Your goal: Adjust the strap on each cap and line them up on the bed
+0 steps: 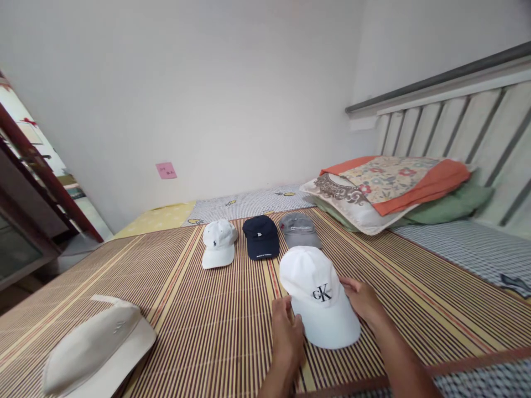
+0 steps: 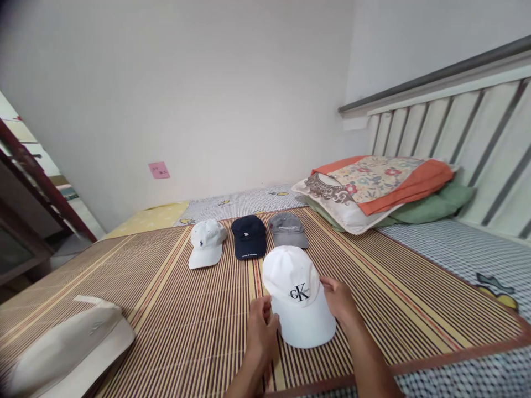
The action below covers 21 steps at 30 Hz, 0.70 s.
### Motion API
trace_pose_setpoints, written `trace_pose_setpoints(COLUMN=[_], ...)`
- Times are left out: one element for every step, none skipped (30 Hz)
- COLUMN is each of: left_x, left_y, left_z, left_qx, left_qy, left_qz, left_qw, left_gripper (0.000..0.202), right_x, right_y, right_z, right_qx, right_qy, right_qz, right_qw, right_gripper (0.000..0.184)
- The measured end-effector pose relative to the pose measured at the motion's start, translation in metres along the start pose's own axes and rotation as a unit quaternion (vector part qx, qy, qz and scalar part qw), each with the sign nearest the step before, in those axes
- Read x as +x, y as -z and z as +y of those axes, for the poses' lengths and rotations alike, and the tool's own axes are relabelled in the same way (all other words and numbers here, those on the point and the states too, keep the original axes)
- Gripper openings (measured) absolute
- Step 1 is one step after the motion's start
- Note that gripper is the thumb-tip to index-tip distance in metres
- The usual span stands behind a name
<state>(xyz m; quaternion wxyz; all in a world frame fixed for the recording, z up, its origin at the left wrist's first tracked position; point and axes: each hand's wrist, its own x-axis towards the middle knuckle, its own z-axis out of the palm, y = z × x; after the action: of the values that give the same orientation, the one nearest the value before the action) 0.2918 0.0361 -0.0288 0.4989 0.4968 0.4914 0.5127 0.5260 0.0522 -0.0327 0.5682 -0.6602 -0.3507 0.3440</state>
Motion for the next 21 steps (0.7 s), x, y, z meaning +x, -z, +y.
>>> trace_pose_setpoints(left_x=[0.0, 0.0, 0.0, 0.0, 0.0, 0.0, 0.0, 0.0, -0.001, -0.002, -0.003, -0.005, -0.009, -0.013, -0.02, -0.029, -0.039, -0.052, -0.066, -0.081, -0.097], left_y=[0.001, 0.001, 0.002, 0.002, 0.003, 0.004, 0.006, 0.009, 0.013, 0.017, 0.023, 0.03, 0.039, 0.049, 0.061, 0.075, 0.09, 0.107, 0.125, 0.144, 0.162], left_z=[0.0, 0.0, -0.001, -0.002, -0.003, -0.003, -0.003, -0.002, 0.001, 0.005, 0.011, 0.018, 0.024, 0.031, 0.036, 0.038, 0.038, 0.035, 0.029, 0.021, 0.013], left_qx=[0.02, 0.036, 0.046, 0.052, 0.056, 0.06, 0.065, 0.067, 0.068, 0.071, 0.075, 0.078, 0.081, 0.083, 0.085, 0.088, 0.09, 0.097, 0.11, 0.118, 0.137], left_qy=[-0.001, -0.001, 0.001, 0.005, 0.008, 0.008, 0.006, 0.004, 0.004, 0.002, 0.001, -0.001, -0.001, 0.003, 0.007, 0.016, 0.027, 0.024, 0.017, 0.02, 0.028], left_qz=[-0.002, -0.004, -0.006, -0.006, -0.003, -0.002, -0.008, -0.015, -0.022, -0.031, -0.041, -0.049, -0.063, -0.083, -0.103, -0.133, -0.154, -0.153, -0.15, -0.162, -0.172], left_qw=[1.0, 0.999, 0.999, 0.999, 0.998, 0.998, 0.998, 0.998, 0.997, 0.997, 0.996, 0.996, 0.995, 0.993, 0.991, 0.987, 0.984, 0.983, 0.982, 0.979, 0.975], left_gripper=[0.038, 0.037, 0.037, 0.036, 0.035, 0.034, 0.032, 0.03, 0.027, 0.025, 0.023, 0.021, 0.022, 0.023, 0.026, 0.03, 0.034, 0.037, 0.039, 0.041, 0.042], right_x=[0.001, 0.003, 0.004, 0.005, 0.006, 0.006, 0.006, 0.006, 0.006, 0.006, 0.005, 0.004, 0.003, 0.001, 0.0, -0.001, -0.003, -0.005, -0.007, -0.01, -0.013], right_y=[0.001, 0.001, 0.001, 0.0, 0.0, -0.001, -0.002, -0.003, -0.004, -0.005, -0.006, -0.007, -0.008, -0.009, -0.009, -0.009, -0.009, -0.008, -0.008, -0.007, -0.006], right_z=[0.002, 0.005, 0.007, 0.009, 0.012, 0.014, 0.016, 0.017, 0.019, 0.02, 0.021, 0.022, 0.022, 0.022, 0.023, 0.023, 0.023, 0.022, 0.022, 0.022, 0.022], right_qx=[-0.019, -0.037, -0.052, -0.065, -0.076, -0.084, -0.09, -0.094, -0.095, -0.092, -0.087, -0.079, -0.068, -0.054, -0.038, -0.02, 0.001, 0.021, 0.043, 0.067, 0.092], right_qy=[0.006, 0.013, 0.021, 0.029, 0.035, 0.041, 0.045, 0.049, 0.052, 0.054, 0.055, 0.055, 0.054, 0.051, 0.047, 0.042, 0.034, 0.025, 0.016, 0.006, -0.002], right_qz=[0.003, 0.005, 0.007, 0.008, 0.01, 0.013, 0.017, 0.021, 0.027, 0.032, 0.038, 0.043, 0.048, 0.053, 0.057, 0.062, 0.067, 0.073, 0.079, 0.085, 0.09], right_qw=[1.0, 0.999, 0.998, 0.997, 0.996, 0.996, 0.995, 0.994, 0.994, 0.994, 0.994, 0.994, 0.995, 0.996, 0.997, 0.997, 0.997, 0.997, 0.996, 0.994, 0.992], right_gripper=[0.028, 0.031, 0.033, 0.035, 0.036, 0.038, 0.04, 0.041, 0.043, 0.043, 0.044, 0.044, 0.044, 0.044, 0.043, 0.041, 0.038, 0.034, 0.031, 0.028, 0.027])
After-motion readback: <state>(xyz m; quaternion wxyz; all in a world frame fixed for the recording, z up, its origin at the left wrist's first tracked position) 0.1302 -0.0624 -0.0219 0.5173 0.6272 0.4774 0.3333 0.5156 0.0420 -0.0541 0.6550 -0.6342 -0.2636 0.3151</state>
